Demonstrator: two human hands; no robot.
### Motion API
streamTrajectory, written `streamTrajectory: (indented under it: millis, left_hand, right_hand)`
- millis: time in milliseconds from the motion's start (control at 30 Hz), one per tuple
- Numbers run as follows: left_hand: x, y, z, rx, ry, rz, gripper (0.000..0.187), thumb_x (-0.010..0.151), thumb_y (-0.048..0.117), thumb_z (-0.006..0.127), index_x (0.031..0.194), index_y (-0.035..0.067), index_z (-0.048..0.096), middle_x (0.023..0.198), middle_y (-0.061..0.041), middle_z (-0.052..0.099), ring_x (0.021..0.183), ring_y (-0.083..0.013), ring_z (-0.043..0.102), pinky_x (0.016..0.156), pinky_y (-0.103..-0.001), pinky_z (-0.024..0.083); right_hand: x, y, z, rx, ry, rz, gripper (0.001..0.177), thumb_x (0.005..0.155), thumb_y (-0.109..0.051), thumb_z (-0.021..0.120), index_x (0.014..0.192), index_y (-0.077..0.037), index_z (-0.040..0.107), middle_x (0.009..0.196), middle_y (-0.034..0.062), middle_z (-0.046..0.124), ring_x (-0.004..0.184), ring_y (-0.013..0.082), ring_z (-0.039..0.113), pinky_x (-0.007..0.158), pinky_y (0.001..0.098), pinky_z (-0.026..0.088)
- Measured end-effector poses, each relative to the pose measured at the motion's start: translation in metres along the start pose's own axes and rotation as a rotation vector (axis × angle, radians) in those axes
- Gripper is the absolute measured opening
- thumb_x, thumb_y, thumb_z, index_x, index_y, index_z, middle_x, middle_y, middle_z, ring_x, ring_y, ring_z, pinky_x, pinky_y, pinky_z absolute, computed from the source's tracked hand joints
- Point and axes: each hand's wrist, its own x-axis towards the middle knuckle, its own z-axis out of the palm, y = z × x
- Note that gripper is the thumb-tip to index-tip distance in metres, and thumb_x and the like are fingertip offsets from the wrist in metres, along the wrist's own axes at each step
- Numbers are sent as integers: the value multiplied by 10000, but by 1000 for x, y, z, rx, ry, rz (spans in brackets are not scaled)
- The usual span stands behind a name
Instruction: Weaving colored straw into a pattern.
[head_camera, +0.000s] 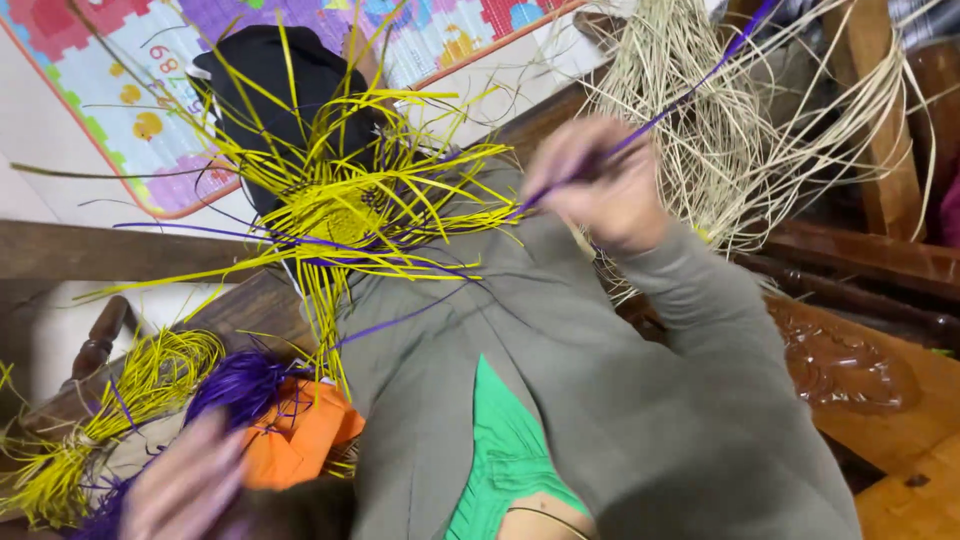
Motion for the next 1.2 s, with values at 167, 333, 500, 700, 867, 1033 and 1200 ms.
streamTrajectory:
  millis: [167,333,500,700,867,1033,1200]
  left_hand:
    - [123,102,132,-4,-237,190,373,903,119,707,1232,-41,633,1227,-208,682,1217,-385,642,1073,-471,494]
    - [116,87,147,-129,-398,-80,178,956,57,685,1130,22,705,957,-139,732,817,-256,726,715,-334,548]
    - [97,62,131,-73,-331,-124,116,963,64,670,1060,19,716,920,-133,728,780,-245,730,697,-320,549]
    - [79,38,123,-37,-301,-256,136,957,125,669,1045,34,718,878,-144,730,735,-253,736,680,-335,557]
    - [74,27,112,106,-302,-314,175,940,196,672,1048,75,736,830,-166,718,720,-320,713,651,-384,540]
    - [69,13,107,90,-289,-297,169,957,196,656,1038,68,730,847,-163,721,750,-336,714,658,-397,545]
    - [70,14,115,73,-257,-290,169,974,204,641,1043,77,728,869,-170,723,777,-347,716,673,-410,545]
  right_hand:
    - [-7,8,40,-157,-420,32,196,891,95,764,917,-45,629,990,126,700,969,197,674,856,322,542]
    - [-6,1,13,-103,-306,39,182,886,98,747,917,-42,635,976,110,684,910,178,654,806,310,537]
    - [2,17,-53,45,7,-38,181,896,100,707,978,-40,626,934,129,687,784,183,646,700,299,550]
    - [9,47,-104,79,176,21,177,946,102,724,1030,-19,626,987,138,687,752,186,659,687,306,566]
    - [13,61,-129,90,278,84,142,983,96,710,1042,-8,633,970,127,695,807,195,678,704,314,579]
    - [15,77,-158,86,316,122,130,994,88,707,1054,-3,635,974,131,698,832,204,694,744,335,585]
    - [-4,83,-148,-72,230,251,138,990,-4,717,1094,-29,630,953,93,697,815,174,694,744,323,589]
